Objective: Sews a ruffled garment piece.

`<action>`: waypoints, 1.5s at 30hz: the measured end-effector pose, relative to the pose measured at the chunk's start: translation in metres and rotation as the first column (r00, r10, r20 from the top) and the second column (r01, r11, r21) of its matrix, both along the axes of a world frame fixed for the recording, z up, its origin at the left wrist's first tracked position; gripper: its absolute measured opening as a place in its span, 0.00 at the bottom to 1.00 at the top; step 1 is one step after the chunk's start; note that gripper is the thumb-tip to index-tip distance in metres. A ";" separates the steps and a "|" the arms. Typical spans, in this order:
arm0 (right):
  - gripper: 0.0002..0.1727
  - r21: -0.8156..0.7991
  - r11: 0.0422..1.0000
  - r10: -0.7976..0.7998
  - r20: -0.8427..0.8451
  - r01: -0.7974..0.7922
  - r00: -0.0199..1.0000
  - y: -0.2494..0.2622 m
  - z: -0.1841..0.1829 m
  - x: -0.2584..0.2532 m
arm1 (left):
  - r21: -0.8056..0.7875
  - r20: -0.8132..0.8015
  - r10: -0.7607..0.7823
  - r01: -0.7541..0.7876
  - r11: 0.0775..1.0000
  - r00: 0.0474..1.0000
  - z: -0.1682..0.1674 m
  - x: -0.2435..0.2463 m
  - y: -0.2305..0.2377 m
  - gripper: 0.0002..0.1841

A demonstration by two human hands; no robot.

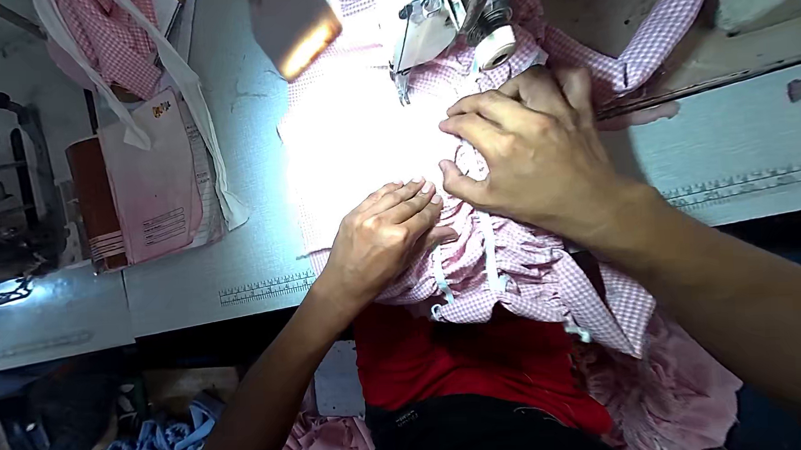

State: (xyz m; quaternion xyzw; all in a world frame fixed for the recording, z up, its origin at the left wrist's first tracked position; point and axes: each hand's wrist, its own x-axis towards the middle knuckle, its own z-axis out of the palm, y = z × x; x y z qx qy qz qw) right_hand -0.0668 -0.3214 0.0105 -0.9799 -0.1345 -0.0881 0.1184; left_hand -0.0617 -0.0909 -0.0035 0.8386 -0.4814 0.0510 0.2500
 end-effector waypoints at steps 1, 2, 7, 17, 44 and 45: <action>0.24 0.011 1.000 0.005 -0.009 -0.005 1.000 -0.001 0.001 -0.001 | 0.001 0.005 -0.001 0.001 1.000 1.000 0.000 0.000 0.000 0.17; 0.22 0.023 1.000 0.021 -0.013 -0.020 1.000 -0.001 0.003 -0.001 | 0.003 0.004 -0.002 0.002 1.000 1.000 0.000 0.000 0.000 0.17; 0.16 0.009 0.998 0.058 0.030 -0.058 0.998 -0.001 0.001 0.002 | 0.002 0.011 -0.002 0.002 1.000 1.000 0.000 0.001 -0.002 0.16; 0.15 0.011 0.995 0.100 0.048 -0.101 0.994 0.002 0.002 -0.003 | 0.002 0.007 -0.009 0.009 1.000 1.000 0.001 0.002 -0.003 0.15; 0.23 -0.030 0.999 0.018 -0.049 -0.020 0.999 -0.005 0.005 0.012 | -0.031 -0.006 -0.012 0.012 0.999 1.000 -0.003 0.012 0.001 0.15; 0.22 -0.040 0.999 0.010 -0.061 -0.013 0.998 -0.006 0.006 0.015 | -0.035 -0.012 -0.017 0.017 0.999 1.000 -0.004 0.015 0.001 0.15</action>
